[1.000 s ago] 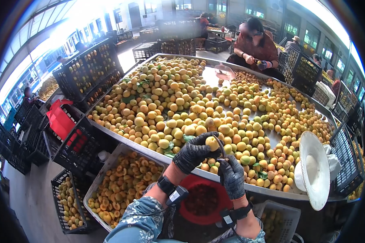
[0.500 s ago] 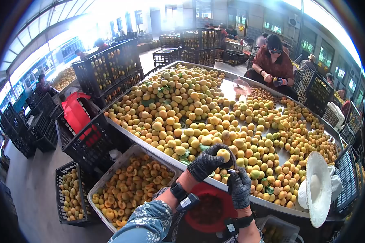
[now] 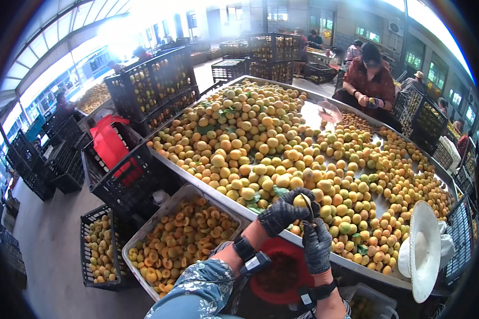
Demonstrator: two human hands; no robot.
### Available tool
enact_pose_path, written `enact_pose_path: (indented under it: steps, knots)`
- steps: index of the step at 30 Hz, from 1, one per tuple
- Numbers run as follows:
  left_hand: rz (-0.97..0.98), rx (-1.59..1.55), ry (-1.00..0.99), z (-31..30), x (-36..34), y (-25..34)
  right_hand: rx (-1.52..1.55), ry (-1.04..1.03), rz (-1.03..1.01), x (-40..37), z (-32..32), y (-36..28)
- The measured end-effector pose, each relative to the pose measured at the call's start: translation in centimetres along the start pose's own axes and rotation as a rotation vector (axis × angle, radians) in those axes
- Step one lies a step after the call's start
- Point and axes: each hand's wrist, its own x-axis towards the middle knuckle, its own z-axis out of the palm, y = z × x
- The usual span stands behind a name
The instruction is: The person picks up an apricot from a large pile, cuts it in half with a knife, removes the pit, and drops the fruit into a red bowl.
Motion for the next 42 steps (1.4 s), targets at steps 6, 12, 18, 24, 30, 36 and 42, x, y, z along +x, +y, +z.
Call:
enact_pose_path:
  steps: [6,12,18,24,30,36,42]
  knots:
    - [-0.032,-0.06,-0.044,0.2,0.0,0.7,0.155,0.057,0.061,-0.4,-0.1,0.7]
    - [-0.055,-0.06,-0.094,0.7,-0.5,1.5,0.281,0.016,0.103,-0.4,-1.0,1.5]
    - [-0.052,-0.017,-0.135,0.6,-0.6,1.7,0.214,-0.005,0.088,-0.4,-0.8,1.4]
    - [-0.079,-0.09,-0.076,1.1,-0.9,2.2,0.145,-0.036,0.024,-0.2,-1.0,-0.7]
    - [-0.069,0.172,-0.026,2.3,-1.6,3.5,0.206,-0.02,0.068,-0.8,-0.1,0.8]
    - [-0.141,-0.098,-0.181,2.2,-1.4,2.4,0.135,0.082,-0.044,-1.3,1.2,1.7]
    - [-0.156,-0.158,0.037,3.4,-1.2,-0.6,0.438,0.076,0.18,-0.8,0.5,2.1]
